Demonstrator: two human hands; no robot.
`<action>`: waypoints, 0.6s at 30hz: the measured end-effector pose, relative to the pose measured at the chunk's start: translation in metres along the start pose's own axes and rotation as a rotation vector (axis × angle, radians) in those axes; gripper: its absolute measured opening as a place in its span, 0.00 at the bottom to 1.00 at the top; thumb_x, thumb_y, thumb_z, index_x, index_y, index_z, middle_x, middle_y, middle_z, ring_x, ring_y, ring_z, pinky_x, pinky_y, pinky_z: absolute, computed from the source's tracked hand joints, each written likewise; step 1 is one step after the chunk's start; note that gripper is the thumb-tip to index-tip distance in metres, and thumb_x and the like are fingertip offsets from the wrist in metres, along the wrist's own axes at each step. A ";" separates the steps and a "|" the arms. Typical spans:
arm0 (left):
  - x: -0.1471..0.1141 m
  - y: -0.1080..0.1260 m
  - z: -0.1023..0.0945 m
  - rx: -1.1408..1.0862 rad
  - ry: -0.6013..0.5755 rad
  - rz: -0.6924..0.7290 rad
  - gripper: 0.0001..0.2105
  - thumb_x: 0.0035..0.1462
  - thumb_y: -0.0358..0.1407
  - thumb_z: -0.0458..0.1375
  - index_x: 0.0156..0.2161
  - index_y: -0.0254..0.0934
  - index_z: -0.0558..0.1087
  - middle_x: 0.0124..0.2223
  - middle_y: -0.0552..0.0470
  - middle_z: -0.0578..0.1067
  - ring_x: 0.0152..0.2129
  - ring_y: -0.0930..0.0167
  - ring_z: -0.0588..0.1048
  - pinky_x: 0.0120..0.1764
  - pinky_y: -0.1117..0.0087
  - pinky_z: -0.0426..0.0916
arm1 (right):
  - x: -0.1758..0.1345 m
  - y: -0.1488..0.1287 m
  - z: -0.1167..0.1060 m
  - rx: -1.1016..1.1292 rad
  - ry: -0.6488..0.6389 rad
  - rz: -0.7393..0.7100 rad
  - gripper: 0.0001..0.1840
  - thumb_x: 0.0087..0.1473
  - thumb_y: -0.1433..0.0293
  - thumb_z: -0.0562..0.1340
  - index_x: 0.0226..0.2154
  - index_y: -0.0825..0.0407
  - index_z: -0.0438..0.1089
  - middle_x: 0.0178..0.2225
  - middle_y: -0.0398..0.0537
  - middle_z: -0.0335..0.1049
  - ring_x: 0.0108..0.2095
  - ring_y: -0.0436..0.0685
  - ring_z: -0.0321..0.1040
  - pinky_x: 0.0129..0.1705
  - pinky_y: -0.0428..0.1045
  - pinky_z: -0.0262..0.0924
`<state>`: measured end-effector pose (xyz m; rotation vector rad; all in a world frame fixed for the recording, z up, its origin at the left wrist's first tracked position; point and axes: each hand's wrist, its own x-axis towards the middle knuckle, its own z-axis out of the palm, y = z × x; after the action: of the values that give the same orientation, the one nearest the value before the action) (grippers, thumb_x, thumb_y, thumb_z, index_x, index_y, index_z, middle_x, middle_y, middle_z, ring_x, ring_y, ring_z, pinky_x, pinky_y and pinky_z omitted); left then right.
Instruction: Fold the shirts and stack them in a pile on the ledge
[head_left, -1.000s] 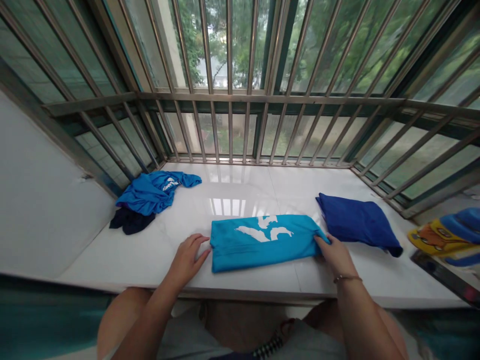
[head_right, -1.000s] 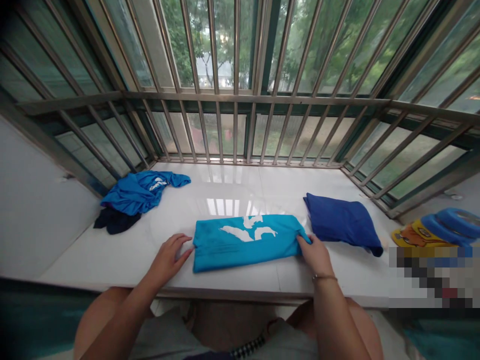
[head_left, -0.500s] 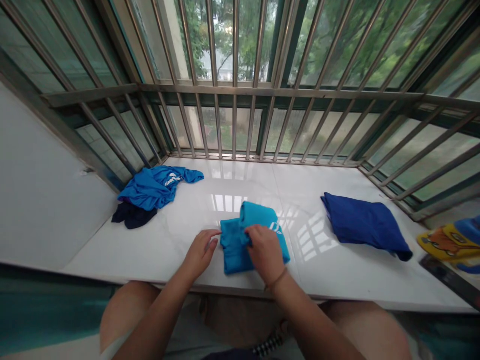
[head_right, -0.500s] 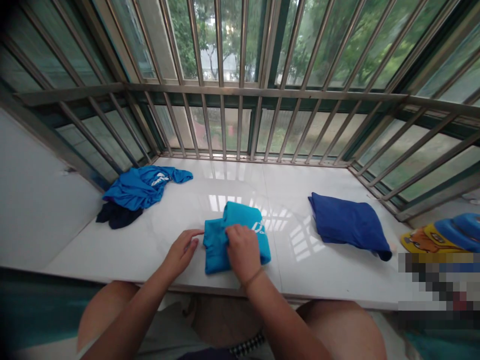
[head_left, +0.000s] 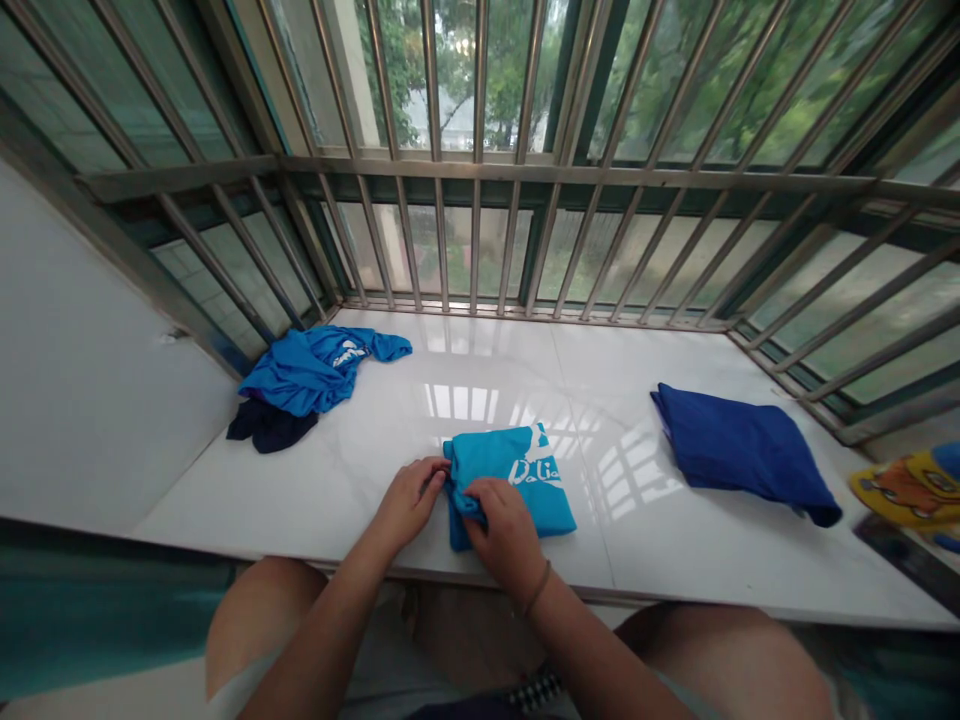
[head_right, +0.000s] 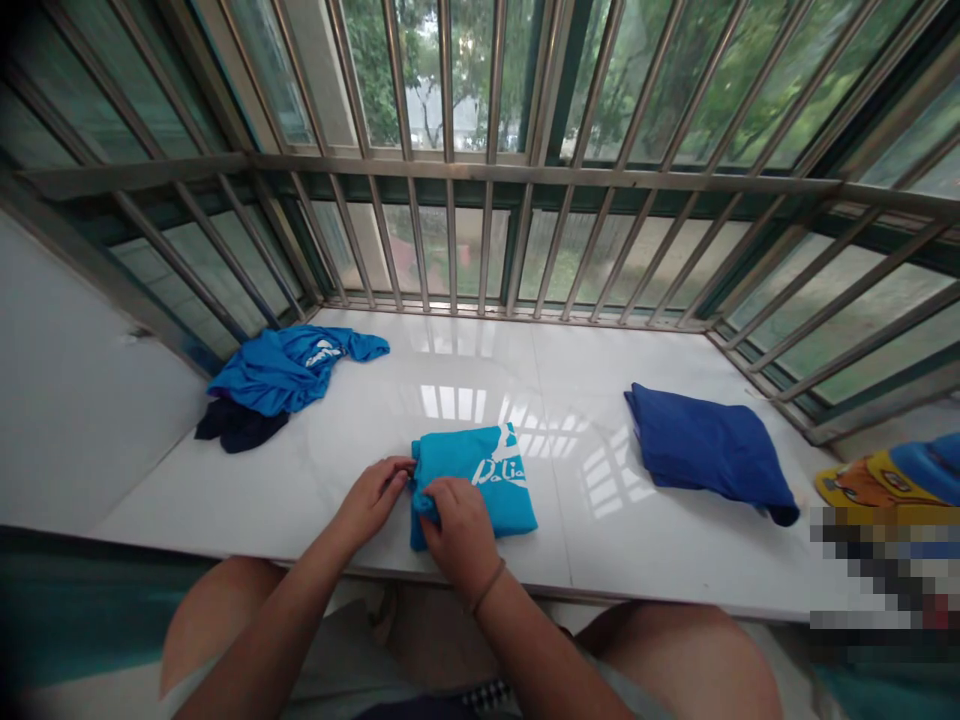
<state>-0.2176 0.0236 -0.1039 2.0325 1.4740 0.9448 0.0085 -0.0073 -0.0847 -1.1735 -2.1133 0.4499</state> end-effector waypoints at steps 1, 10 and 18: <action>0.000 -0.001 0.000 -0.009 0.003 -0.002 0.17 0.77 0.45 0.51 0.59 0.43 0.78 0.50 0.48 0.84 0.47 0.62 0.82 0.53 0.57 0.76 | -0.002 0.001 0.002 -0.034 -0.052 -0.062 0.16 0.60 0.77 0.68 0.49 0.48 0.73 0.52 0.51 0.78 0.53 0.64 0.72 0.59 0.58 0.66; -0.002 0.002 0.009 0.328 -0.030 0.084 0.21 0.76 0.45 0.54 0.68 0.49 0.73 0.71 0.45 0.73 0.66 0.56 0.72 0.64 0.47 0.70 | -0.031 0.006 -0.004 -0.057 -0.300 -0.262 0.21 0.65 0.58 0.72 0.56 0.45 0.72 0.68 0.49 0.71 0.70 0.67 0.61 0.79 0.68 0.39; -0.004 0.005 0.016 0.485 0.052 0.055 0.29 0.77 0.46 0.51 0.77 0.42 0.60 0.78 0.40 0.61 0.71 0.54 0.67 0.65 0.47 0.69 | -0.033 0.002 -0.042 0.002 -0.160 -0.104 0.10 0.75 0.64 0.58 0.44 0.46 0.75 0.45 0.47 0.81 0.48 0.59 0.74 0.60 0.57 0.64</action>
<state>-0.2029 0.0189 -0.1119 2.4070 1.8202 0.7117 0.0510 -0.0350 -0.0686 -1.0512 -2.2976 0.5124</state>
